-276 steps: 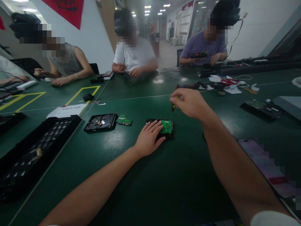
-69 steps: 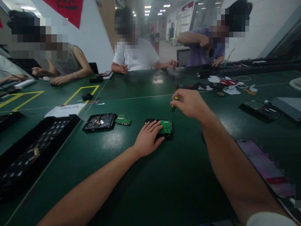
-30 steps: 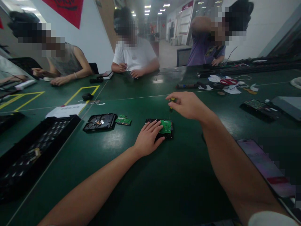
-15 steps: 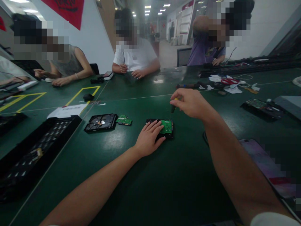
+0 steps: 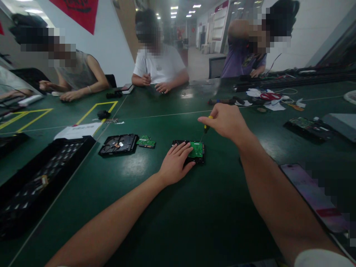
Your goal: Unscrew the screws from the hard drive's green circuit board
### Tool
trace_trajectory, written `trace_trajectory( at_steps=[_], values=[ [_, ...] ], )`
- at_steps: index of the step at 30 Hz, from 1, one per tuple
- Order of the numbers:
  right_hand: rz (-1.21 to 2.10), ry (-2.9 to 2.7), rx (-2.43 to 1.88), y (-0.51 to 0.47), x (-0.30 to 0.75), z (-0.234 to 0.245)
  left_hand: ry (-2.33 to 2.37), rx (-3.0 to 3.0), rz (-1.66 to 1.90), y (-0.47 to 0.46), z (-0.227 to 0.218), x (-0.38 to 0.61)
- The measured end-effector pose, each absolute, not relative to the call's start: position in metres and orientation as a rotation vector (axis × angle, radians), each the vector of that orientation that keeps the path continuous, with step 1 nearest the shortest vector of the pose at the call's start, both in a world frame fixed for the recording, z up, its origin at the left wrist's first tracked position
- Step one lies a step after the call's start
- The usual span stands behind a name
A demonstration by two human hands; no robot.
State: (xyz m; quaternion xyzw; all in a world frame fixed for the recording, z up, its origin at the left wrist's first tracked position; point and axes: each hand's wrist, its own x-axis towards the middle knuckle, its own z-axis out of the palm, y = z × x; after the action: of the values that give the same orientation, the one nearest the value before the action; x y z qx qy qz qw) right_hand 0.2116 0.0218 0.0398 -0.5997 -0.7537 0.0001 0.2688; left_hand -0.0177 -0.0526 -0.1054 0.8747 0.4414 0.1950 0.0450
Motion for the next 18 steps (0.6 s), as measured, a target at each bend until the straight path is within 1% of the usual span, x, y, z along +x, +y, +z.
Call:
trace_trajectory(
  at_steps=[7, 18],
  values=[
    [-0.012, -2.05, -1.549, 0.017, 0.199, 0.035, 1.348, 2.676, 0.59, -0.053, -0.105, -0.017],
    [0.25, -2.112, -1.416, 0.029, 0.197, 0.022, 1.338, 2.682, 0.581, -0.053, -0.105, -0.018]
  ],
)
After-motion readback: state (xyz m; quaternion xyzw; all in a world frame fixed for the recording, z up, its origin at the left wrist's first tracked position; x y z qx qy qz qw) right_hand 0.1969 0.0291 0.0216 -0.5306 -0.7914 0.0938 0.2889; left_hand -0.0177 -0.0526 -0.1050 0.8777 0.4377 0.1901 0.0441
